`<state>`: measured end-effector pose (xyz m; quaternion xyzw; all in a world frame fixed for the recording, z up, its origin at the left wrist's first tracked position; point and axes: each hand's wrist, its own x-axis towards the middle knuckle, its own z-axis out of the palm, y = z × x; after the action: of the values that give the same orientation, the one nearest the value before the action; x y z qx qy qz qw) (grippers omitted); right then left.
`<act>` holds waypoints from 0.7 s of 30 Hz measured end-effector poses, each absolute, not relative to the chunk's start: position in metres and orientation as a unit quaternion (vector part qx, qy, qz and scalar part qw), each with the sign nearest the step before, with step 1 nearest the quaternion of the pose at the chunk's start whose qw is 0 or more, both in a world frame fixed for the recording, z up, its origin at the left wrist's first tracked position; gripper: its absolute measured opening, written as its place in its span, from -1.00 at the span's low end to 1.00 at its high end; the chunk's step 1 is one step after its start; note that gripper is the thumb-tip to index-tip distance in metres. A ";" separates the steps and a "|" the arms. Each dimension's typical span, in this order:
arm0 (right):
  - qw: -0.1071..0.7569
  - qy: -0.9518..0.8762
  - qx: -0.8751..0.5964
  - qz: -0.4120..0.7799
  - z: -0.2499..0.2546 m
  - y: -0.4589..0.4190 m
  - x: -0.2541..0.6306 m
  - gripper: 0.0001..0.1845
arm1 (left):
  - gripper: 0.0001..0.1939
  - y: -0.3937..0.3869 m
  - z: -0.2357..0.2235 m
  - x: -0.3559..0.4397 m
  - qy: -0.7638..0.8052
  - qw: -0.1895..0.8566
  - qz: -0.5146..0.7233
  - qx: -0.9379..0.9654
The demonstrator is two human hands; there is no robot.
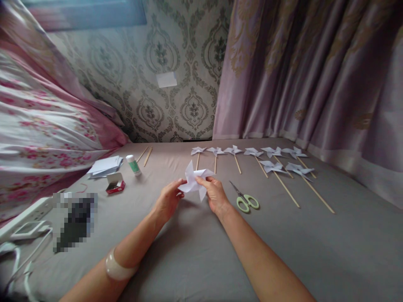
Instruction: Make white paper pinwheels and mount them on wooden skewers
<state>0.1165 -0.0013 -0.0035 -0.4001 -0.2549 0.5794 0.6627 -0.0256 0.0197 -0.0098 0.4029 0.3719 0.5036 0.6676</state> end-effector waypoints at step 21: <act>0.592 -0.246 -0.455 0.618 -0.021 -0.006 0.137 -0.78 | -0.79 0.102 -0.014 -0.115 0.617 0.293 0.414 0.602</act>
<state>0.1371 -0.0061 -0.0211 -0.4548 -0.2457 0.6180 0.5924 -0.1150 0.1024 -0.0145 0.6017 0.6171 0.4142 0.2926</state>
